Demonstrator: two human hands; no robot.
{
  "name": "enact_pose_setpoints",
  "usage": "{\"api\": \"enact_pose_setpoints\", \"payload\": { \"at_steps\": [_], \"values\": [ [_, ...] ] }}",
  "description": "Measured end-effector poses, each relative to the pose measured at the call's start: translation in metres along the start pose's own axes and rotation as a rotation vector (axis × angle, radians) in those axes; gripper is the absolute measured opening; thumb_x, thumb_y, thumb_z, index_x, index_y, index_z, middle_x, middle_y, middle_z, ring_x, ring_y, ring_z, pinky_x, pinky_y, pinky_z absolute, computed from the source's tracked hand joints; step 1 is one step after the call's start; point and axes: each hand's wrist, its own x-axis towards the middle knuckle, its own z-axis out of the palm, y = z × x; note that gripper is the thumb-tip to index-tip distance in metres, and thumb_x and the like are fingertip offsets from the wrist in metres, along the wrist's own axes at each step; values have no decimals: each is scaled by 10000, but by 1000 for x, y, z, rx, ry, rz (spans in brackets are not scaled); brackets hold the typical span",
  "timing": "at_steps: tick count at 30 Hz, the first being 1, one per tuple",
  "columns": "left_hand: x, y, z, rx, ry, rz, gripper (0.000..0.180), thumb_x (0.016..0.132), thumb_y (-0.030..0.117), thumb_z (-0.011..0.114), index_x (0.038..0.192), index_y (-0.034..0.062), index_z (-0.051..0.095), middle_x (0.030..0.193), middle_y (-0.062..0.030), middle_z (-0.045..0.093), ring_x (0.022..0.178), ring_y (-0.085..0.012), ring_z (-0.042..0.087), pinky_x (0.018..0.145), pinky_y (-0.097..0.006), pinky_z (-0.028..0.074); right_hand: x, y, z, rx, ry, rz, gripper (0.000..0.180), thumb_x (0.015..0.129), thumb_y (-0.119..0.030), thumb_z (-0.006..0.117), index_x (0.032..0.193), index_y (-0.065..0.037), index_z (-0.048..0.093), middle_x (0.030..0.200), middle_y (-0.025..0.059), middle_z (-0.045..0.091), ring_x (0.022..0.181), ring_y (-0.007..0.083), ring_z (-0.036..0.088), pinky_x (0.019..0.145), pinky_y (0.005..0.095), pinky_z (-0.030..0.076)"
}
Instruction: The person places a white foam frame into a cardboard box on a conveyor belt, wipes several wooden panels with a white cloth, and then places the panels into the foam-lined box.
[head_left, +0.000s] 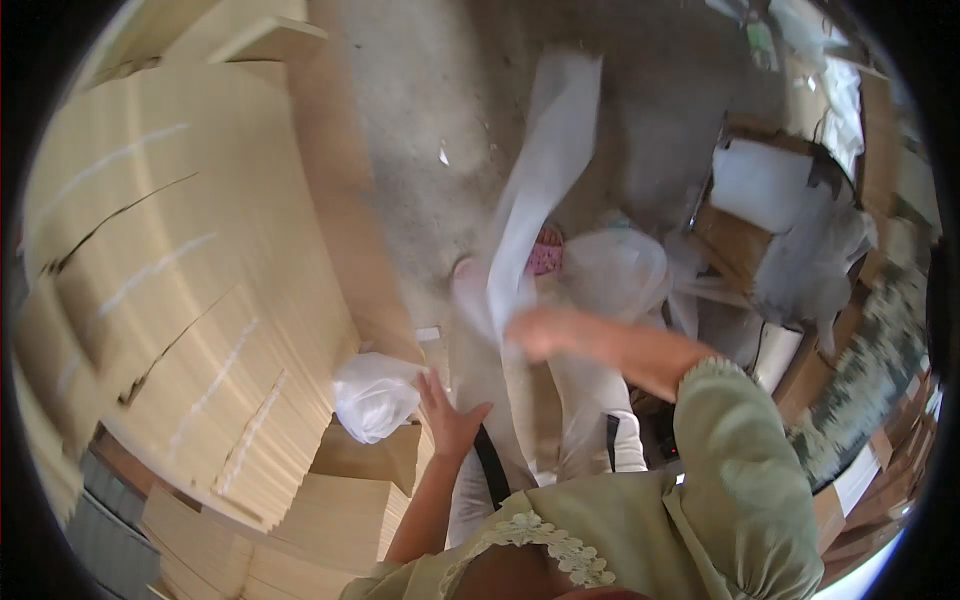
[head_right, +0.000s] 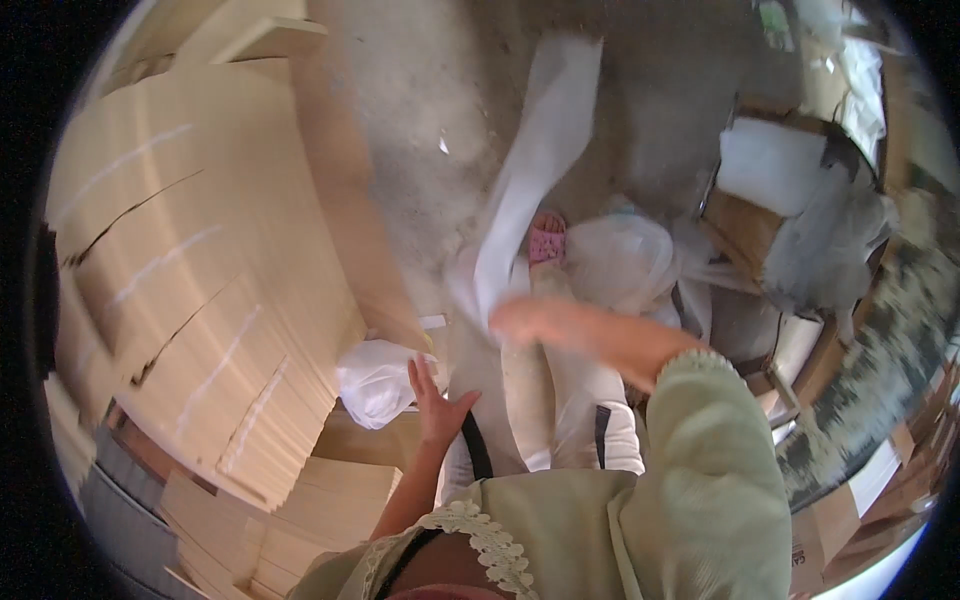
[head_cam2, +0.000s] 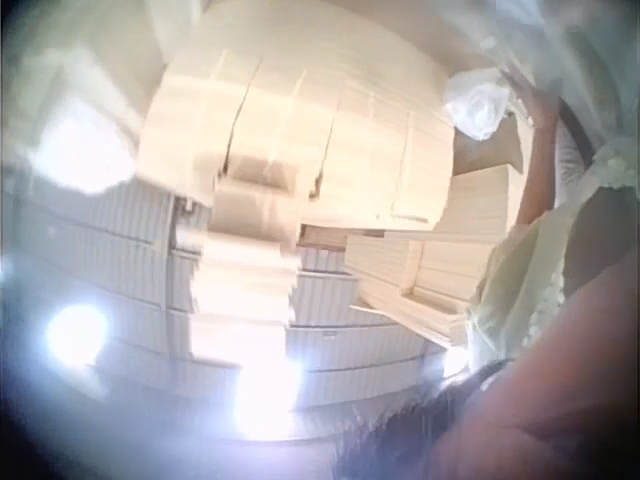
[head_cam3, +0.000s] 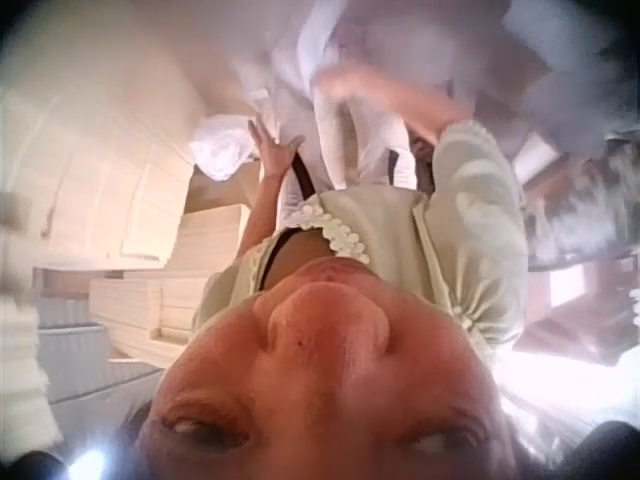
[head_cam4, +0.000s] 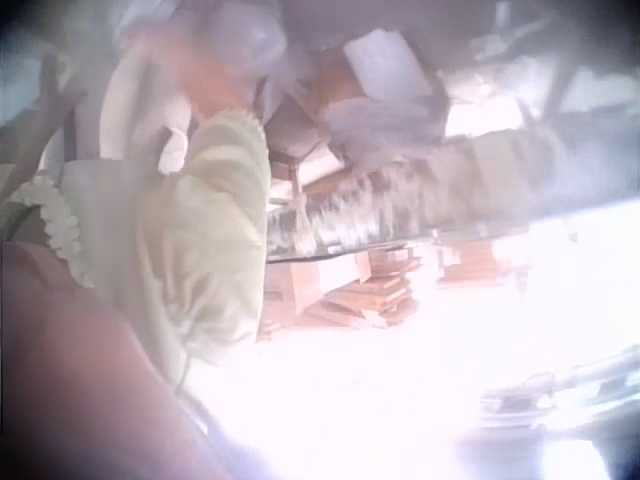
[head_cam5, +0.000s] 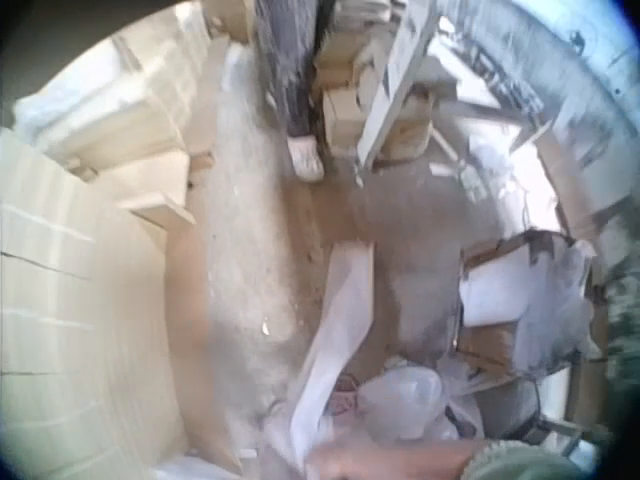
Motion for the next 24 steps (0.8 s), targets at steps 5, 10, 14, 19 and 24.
{"api": "enact_pose_setpoints", "payload": {
  "at_steps": [5,10,14,19,24],
  "values": [
    [-58,27,-8,66,-235,472,766,658,263,730,1280,8,363,1267,-198,409,1193,-335,369,1019,-407,279,-124,-162,0,145,-97,-454,192,641,-78,550,810,-10,611,750,175,576,728,353,570,663,427,461],
    [-166,112,-55,-778,-341,-122,527,744,169,681,1203,10,477,1073,-126,593,988,-253,562,882,-361,434,-217,-190,-45,249,467,104,411,708,-91,628,1108,-42,548,923,76,593,802,151,556,724,290,476],
    [-216,114,-75,-1450,-95,-155,483,749,134,678,1183,25,496,1048,-78,600,954,-177,571,826,-334,465,-195,-166,29,795,716,-20,604,769,-165,651,1297,-51,383,1215,87,507,1033,207,524,875,313,433],
    [-311,91,-120,-1872,-100,98,445,740,105,676,1153,38,525,1038,-66,592,952,-148,557,800,-319,472,-179,-274,115,1310,506,-29,556,798,-151,627,1289,-37,392,1227,85,495,1063,187,507,897,313,419],
    [-443,-2,-100,-1604,267,25,479,729,220,686,1153,50,541,1021,-59,592,919,-152,551,796,-311,465,-142,-359,201,1190,104,25,566,780,-143,638,1278,-18,401,1210,85,510,1073,183,500,917,314,405]
  ]
}}
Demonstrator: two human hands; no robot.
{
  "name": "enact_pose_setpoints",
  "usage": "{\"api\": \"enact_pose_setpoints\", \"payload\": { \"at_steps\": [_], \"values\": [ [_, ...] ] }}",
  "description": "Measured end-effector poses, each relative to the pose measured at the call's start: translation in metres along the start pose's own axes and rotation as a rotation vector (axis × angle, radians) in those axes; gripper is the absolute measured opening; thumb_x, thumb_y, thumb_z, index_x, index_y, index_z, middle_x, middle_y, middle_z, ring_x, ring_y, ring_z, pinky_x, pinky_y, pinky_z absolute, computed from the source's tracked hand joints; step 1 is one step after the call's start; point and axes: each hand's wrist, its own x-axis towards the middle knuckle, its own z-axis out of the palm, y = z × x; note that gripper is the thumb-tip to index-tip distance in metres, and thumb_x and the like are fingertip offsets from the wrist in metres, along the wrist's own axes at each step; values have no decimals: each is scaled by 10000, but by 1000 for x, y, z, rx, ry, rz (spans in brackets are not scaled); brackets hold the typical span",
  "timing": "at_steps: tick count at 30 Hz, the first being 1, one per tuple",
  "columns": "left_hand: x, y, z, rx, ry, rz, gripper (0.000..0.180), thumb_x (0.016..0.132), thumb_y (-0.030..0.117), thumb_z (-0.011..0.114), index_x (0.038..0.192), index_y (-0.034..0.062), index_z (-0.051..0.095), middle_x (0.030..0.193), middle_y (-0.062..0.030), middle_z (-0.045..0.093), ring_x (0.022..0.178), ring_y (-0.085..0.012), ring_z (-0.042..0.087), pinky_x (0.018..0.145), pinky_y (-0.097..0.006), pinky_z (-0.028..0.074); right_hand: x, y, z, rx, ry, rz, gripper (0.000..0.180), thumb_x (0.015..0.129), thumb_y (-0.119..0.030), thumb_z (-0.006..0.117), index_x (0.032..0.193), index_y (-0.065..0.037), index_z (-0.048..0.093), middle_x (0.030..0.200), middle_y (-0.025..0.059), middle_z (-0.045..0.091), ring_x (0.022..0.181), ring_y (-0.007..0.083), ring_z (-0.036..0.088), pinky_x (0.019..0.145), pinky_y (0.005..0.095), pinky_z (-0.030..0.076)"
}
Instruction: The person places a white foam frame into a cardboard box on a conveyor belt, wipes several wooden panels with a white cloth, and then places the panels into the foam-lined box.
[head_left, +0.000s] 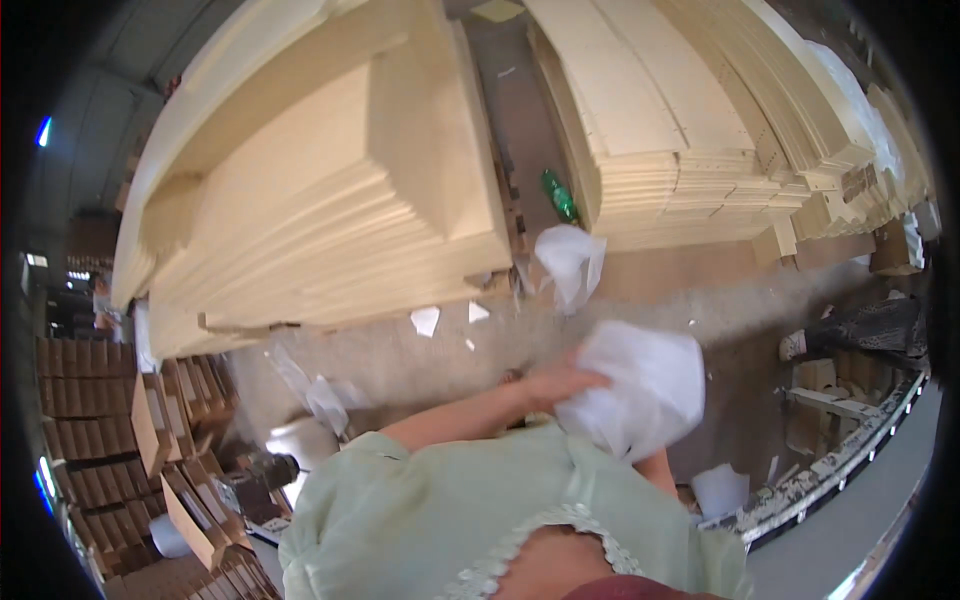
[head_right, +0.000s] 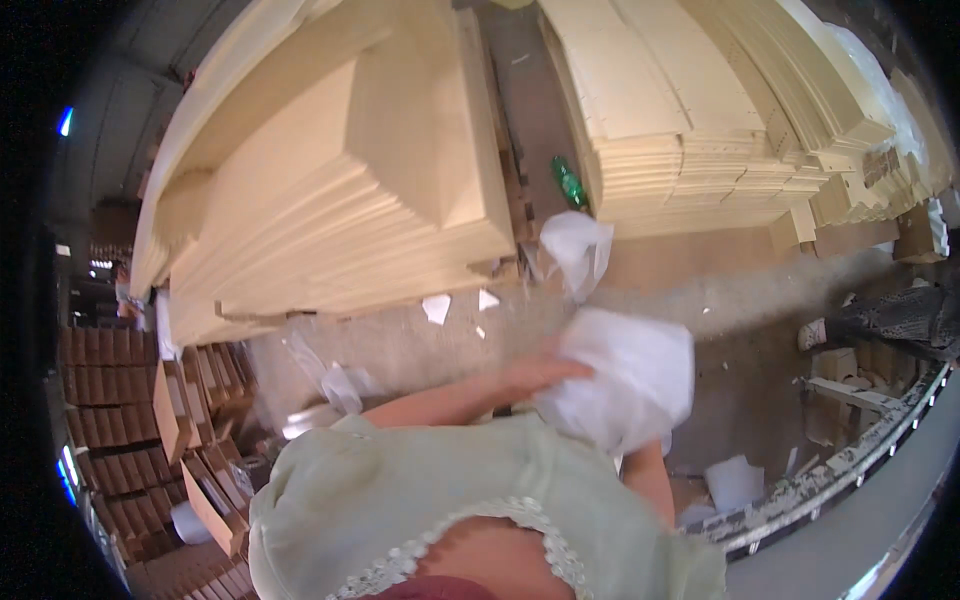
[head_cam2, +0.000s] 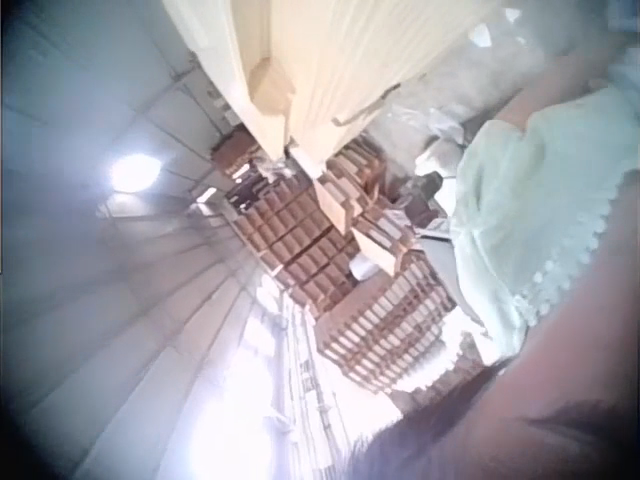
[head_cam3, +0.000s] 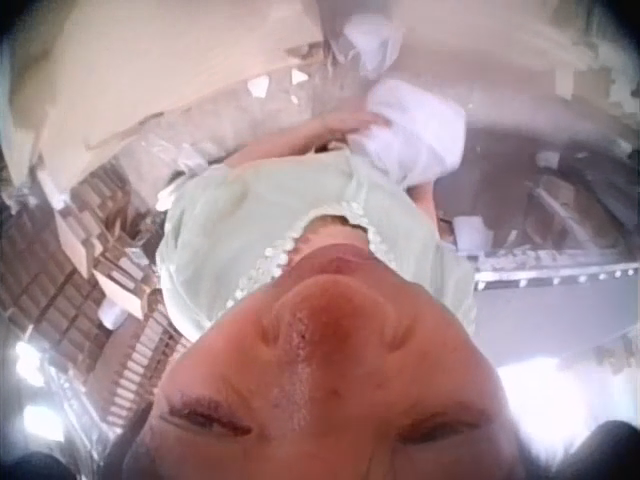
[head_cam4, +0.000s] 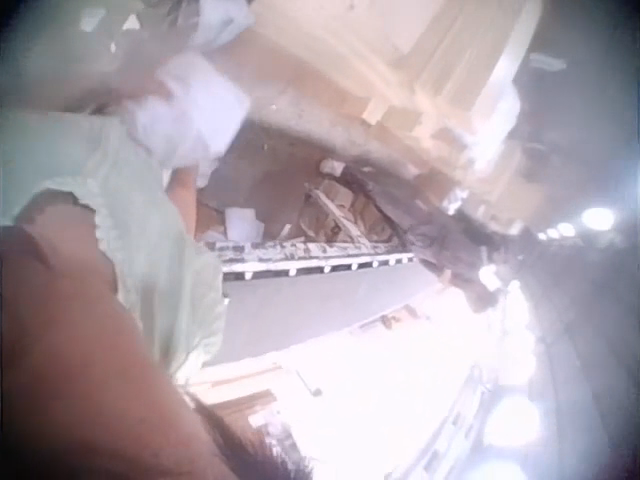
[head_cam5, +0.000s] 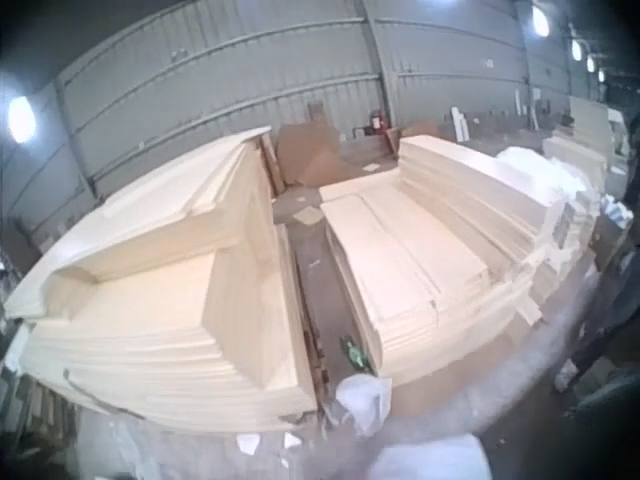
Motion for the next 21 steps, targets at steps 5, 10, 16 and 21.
{"api": "enact_pose_setpoints", "payload": {
  "at_steps": [5,10,16,21],
  "values": [
    [-90,1,-104,719,547,330,457,642,268,720,1002,19,589,996,-188,595,942,-318,574,797,-368,468,7,11,143,-657,-592,105,569,744,-158,674,1248,-28,446,1159,75,546,1060,172,504,918,307,401],
    [-98,-37,-140,697,604,501,504,675,224,725,1111,45,547,1052,-168,559,911,-309,587,743,-370,489,33,16,201,-931,-402,60,406,743,-130,641,1131,-36,564,1059,60,604,960,141,545,849,292,433],
    [-109,-75,-214,150,923,325,333,784,183,672,1079,55,586,897,-98,622,745,-137,599,618,-260,484,157,-133,267,-935,-178,-240,346,759,-116,612,1089,-14,585,1015,110,618,927,175,577,767,322,483],
    [-122,-129,-230,307,1427,79,288,773,251,672,951,27,640,792,-91,667,698,-160,628,654,-286,494,326,-232,386,-952,-289,-686,436,674,35,413,1067,-17,596,954,84,618,867,184,571,751,298,458]
  ]
}}
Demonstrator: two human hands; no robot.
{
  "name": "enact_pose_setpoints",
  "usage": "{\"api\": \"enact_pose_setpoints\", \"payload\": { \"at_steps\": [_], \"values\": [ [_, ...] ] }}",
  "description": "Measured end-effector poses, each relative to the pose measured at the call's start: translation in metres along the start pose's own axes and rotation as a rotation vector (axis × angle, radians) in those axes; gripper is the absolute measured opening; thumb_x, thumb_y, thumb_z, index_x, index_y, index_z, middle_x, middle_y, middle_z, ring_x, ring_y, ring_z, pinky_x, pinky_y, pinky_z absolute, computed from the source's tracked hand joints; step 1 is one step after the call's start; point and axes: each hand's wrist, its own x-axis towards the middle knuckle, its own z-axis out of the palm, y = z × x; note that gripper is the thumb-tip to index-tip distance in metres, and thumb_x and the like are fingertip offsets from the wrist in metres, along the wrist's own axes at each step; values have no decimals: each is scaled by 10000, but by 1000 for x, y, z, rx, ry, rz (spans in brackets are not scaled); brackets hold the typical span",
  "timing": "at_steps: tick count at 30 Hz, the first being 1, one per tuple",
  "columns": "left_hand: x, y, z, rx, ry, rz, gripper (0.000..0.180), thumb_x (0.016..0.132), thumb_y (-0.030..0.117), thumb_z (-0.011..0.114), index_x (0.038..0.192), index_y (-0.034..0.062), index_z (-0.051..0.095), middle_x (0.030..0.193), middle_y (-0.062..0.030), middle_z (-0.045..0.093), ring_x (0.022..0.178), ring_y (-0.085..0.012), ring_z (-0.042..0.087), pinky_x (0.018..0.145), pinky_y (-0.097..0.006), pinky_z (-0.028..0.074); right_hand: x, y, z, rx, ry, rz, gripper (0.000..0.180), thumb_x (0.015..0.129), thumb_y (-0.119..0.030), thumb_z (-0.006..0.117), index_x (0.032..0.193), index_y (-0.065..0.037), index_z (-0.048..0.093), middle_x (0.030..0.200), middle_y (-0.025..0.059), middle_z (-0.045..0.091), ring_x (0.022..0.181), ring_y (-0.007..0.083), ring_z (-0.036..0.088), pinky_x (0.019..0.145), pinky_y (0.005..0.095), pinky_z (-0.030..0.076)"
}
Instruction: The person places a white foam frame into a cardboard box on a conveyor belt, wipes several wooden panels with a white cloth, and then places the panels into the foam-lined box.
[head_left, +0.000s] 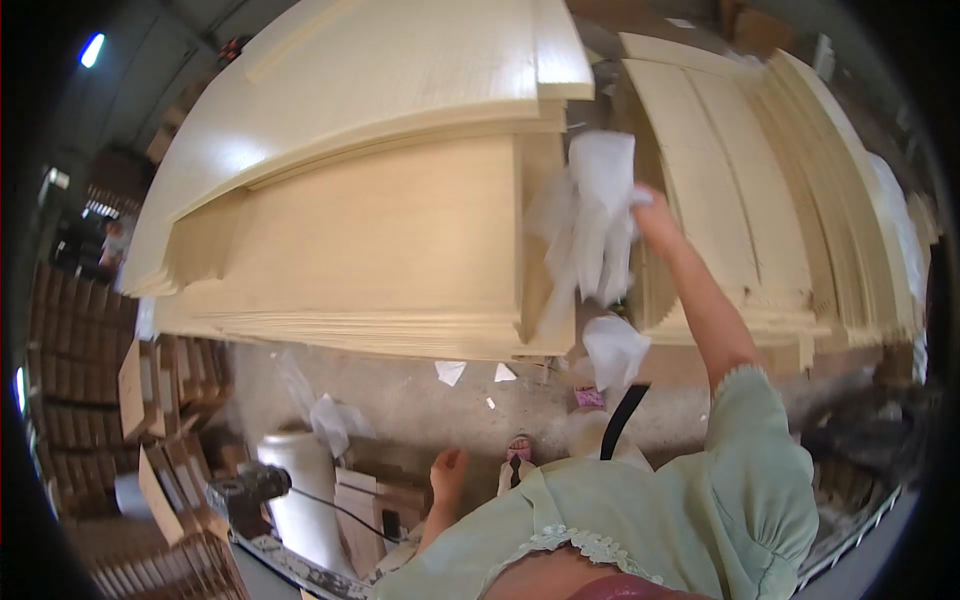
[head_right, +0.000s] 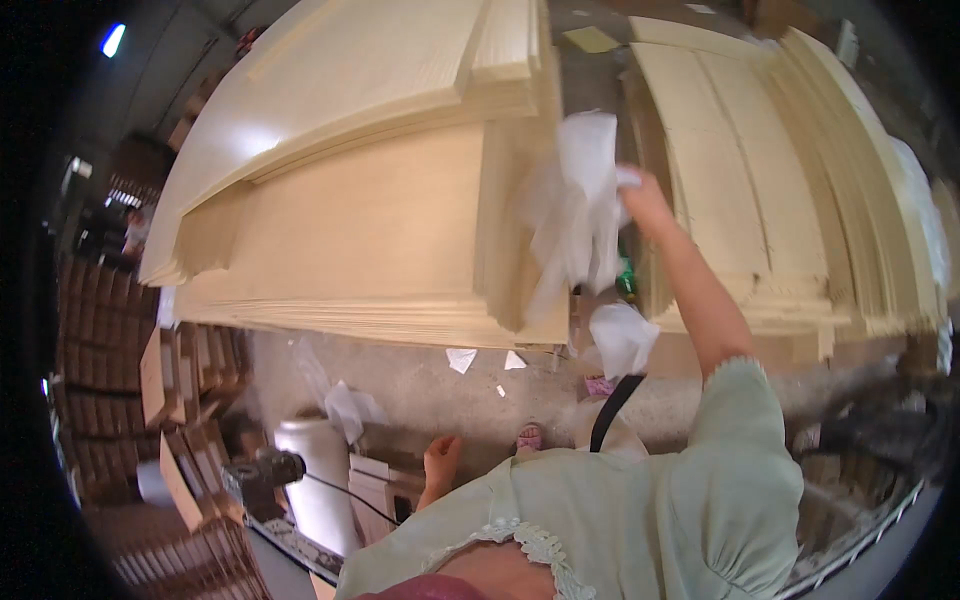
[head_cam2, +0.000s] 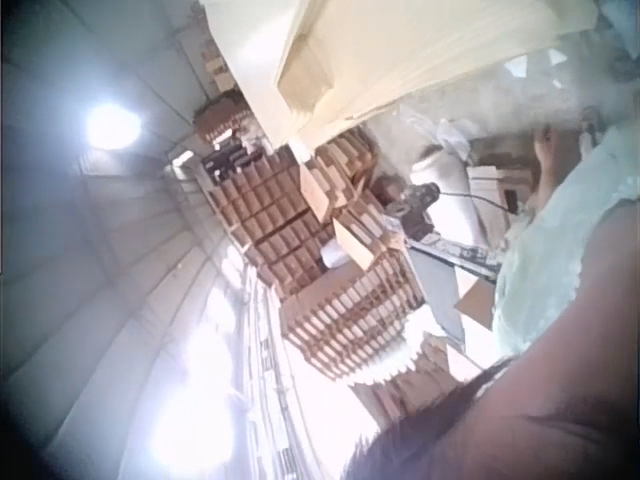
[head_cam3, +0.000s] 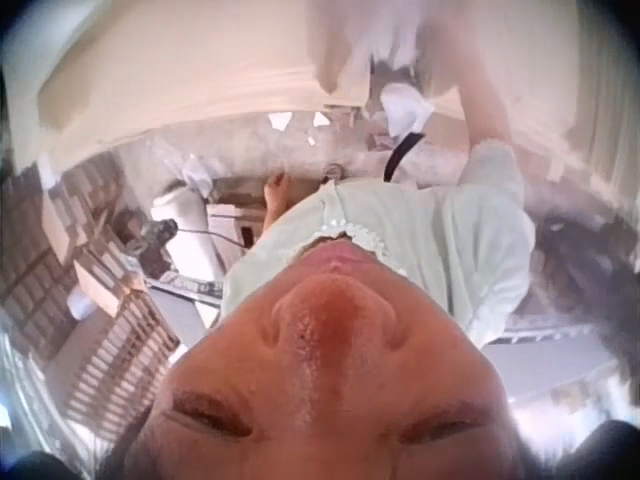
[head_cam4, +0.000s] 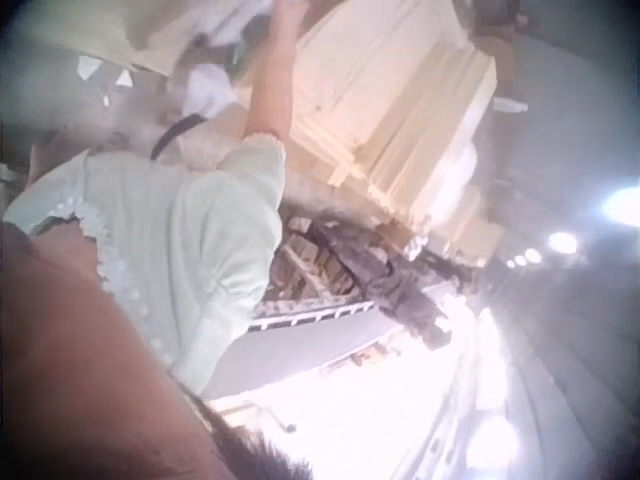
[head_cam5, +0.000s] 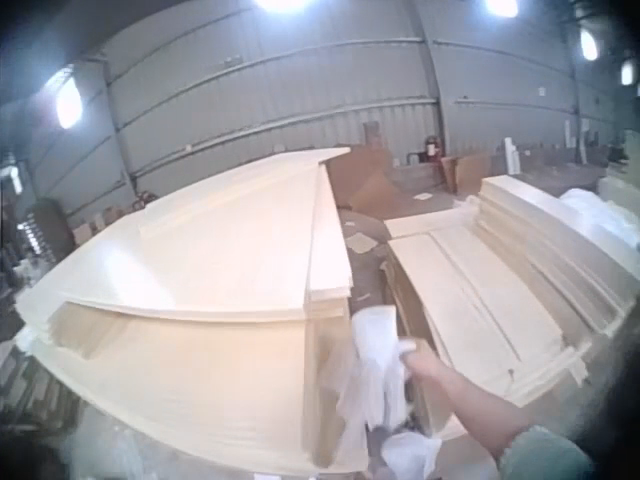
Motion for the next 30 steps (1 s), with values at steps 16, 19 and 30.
{"api": "enact_pose_setpoints", "payload": {
  "at_steps": [16,19,30],
  "values": [
    [-191,-8,71,-62,-118,-388,309,779,245,644,1003,33,625,913,-144,650,858,-217,625,741,-315,487,142,117,125,-1290,-341,-342,448,783,-294,501,1157,-50,537,1267,166,462,1156,328,418,1007,465,272],
    [-181,-19,69,-62,-195,-327,305,782,242,632,1007,36,622,928,-149,646,877,-229,622,753,-320,484,11,148,109,-890,-142,-905,598,673,-111,582,1253,-66,440,1326,159,396,1244,351,329,1046,474,234],
    [-158,-99,-18,0,-57,-321,343,784,314,624,1008,54,621,973,-135,639,934,-282,601,797,-357,470,-290,176,135,-1006,-1043,-88,272,685,-132,562,938,-41,605,855,228,606,782,383,592,696,455,466]
  ]
}}
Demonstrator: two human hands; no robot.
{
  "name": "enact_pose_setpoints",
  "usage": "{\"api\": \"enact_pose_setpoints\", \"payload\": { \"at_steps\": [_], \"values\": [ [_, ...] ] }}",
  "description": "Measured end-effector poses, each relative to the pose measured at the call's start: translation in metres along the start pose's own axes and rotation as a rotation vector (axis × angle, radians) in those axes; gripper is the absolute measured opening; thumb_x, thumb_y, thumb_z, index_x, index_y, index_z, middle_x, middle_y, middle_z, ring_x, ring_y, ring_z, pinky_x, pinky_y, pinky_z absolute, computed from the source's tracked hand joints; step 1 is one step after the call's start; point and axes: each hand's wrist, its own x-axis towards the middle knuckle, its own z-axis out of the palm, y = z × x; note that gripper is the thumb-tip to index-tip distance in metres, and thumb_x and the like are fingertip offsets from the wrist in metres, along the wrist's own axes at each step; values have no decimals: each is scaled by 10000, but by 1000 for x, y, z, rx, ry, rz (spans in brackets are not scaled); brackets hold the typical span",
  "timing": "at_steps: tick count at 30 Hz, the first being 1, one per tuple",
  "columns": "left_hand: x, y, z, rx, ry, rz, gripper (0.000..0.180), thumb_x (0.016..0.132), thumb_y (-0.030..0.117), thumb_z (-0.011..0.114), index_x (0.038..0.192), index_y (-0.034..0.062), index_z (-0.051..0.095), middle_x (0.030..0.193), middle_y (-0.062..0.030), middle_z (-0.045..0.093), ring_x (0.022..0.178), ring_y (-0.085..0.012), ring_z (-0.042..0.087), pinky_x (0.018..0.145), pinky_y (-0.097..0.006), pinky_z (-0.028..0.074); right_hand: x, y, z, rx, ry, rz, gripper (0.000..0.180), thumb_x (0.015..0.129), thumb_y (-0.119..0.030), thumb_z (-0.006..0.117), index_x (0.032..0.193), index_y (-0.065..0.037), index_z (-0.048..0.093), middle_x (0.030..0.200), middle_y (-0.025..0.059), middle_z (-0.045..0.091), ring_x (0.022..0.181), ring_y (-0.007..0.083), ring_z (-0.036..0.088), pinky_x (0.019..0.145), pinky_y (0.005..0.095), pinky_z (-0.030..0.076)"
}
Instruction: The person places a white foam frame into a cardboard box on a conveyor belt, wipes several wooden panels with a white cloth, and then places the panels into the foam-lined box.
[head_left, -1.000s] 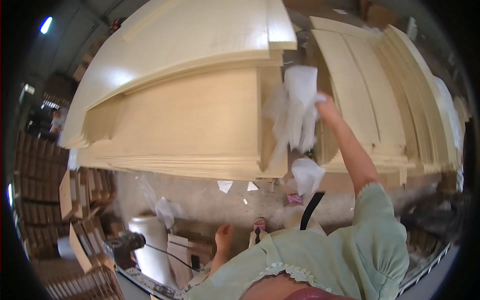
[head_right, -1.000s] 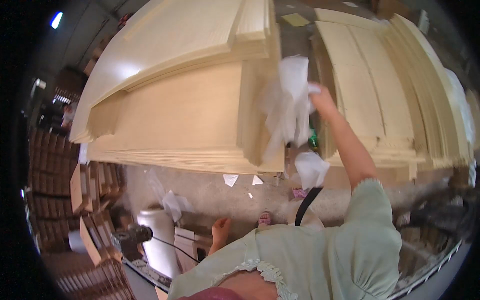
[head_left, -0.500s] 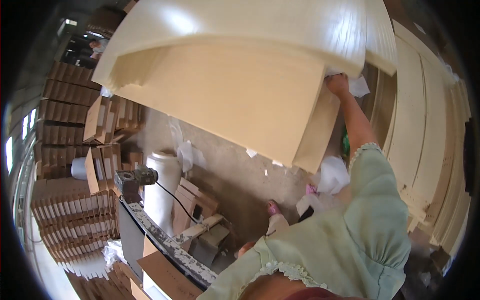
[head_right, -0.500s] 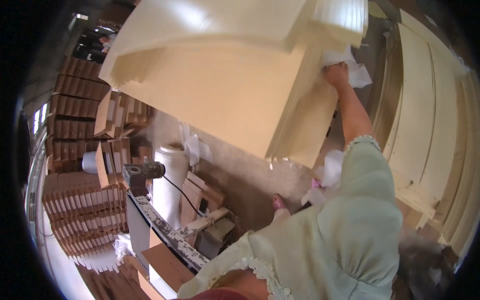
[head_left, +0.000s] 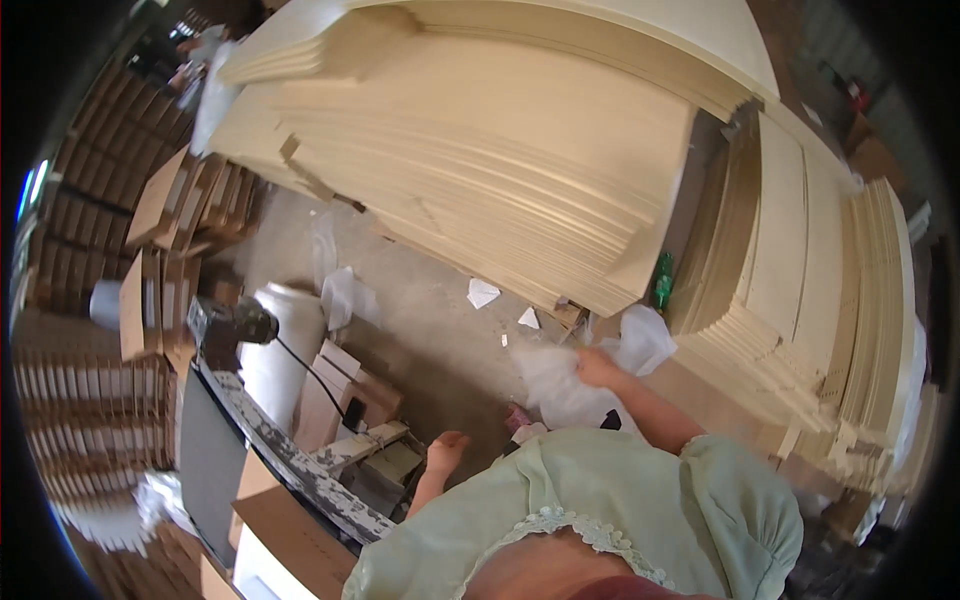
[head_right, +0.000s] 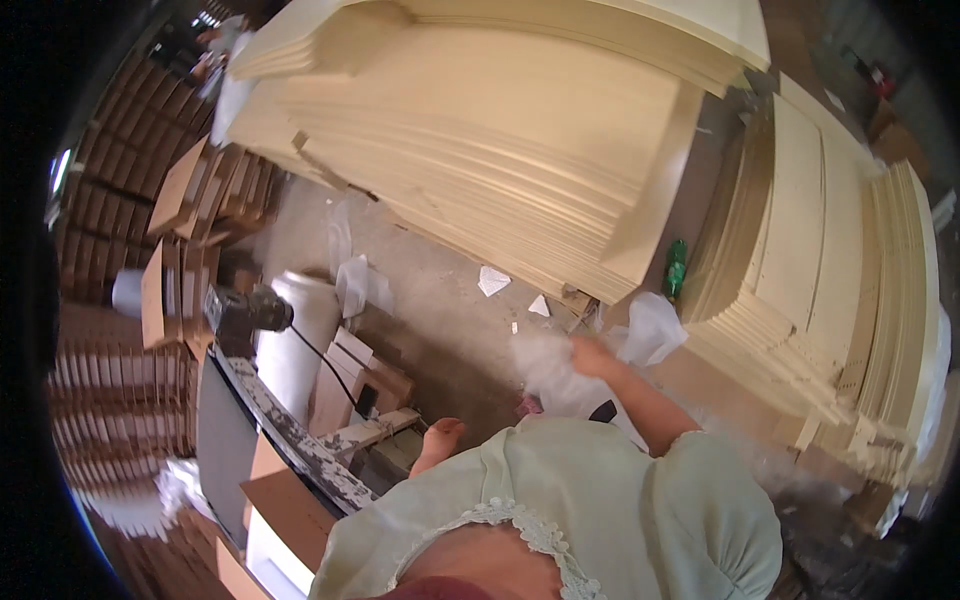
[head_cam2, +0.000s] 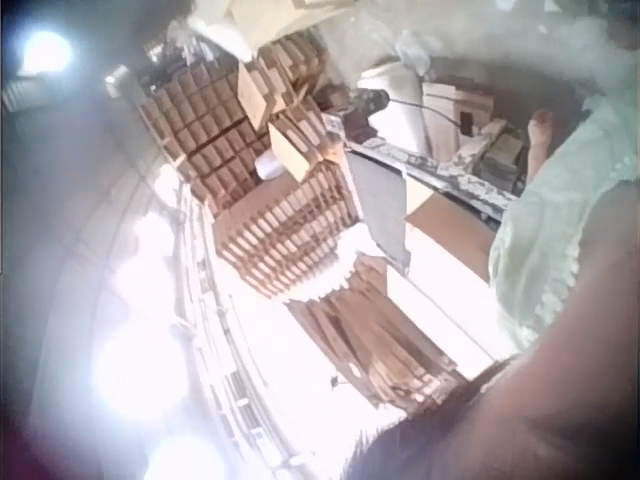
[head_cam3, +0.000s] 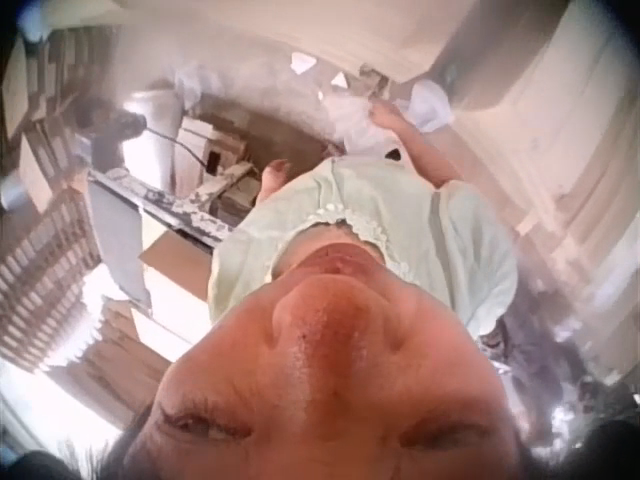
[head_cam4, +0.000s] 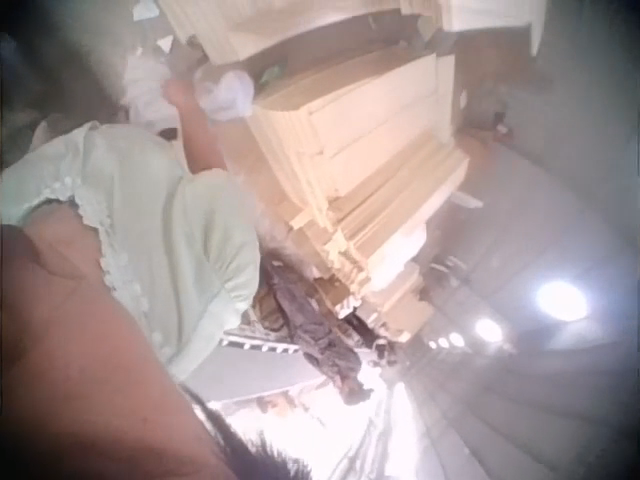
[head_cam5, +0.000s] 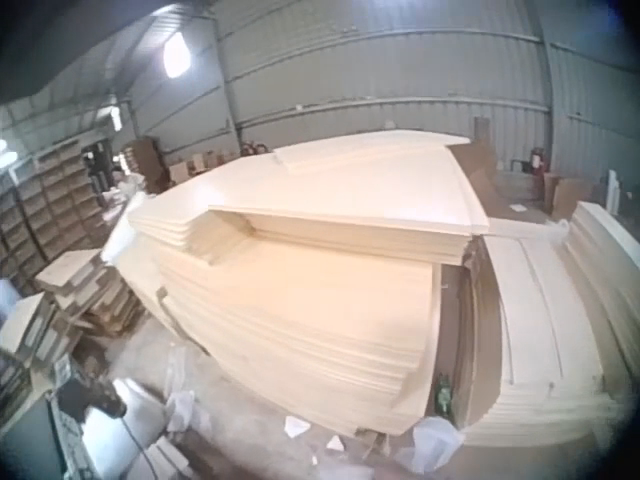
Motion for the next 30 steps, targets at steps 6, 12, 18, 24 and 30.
{"api": "enact_pose_setpoints", "payload": {
  "at_steps": [6,12,18,24,30],
  "values": [
    [-20,-87,-6,-43,95,-68,319,754,298,659,959,55,637,946,-129,651,934,-262,611,793,-350,475,-35,-167,-177,271,100,-382,364,784,-145,549,1136,-56,528,1026,164,602,942,281,586,834,351,455],
    [-48,-118,8,-98,122,-131,299,743,294,662,901,40,650,913,-140,654,870,-266,632,741,-353,492,-30,-175,-357,-302,1202,-231,289,883,-182,435,1124,-56,535,1122,163,551,1006,310,552,843,354,446],
    [-69,-123,10,-328,197,-78,324,731,298,664,882,12,649,846,-185,648,829,-279,639,698,-354,490,114,-199,-393,-614,857,286,534,861,-450,372,1239,-89,479,1324,173,402,1204,309,399,1010,386,313],
    [-15,-122,-18,-400,356,-159,338,752,290,658,890,-17,635,822,-176,650,799,-262,637,705,-334,482,277,-282,-412,-538,854,-21,595,830,-431,445,1316,-93,388,1368,127,370,1271,272,319,1040,373,259],
    [47,-101,-45,-577,340,-209,305,784,245,638,942,-16,624,851,-153,655,812,-217,629,735,-323,477,244,-421,-286,-272,182,-789,310,790,-228,569,1048,-56,571,1054,187,590,951,306,571,824,401,454]
  ]
}}
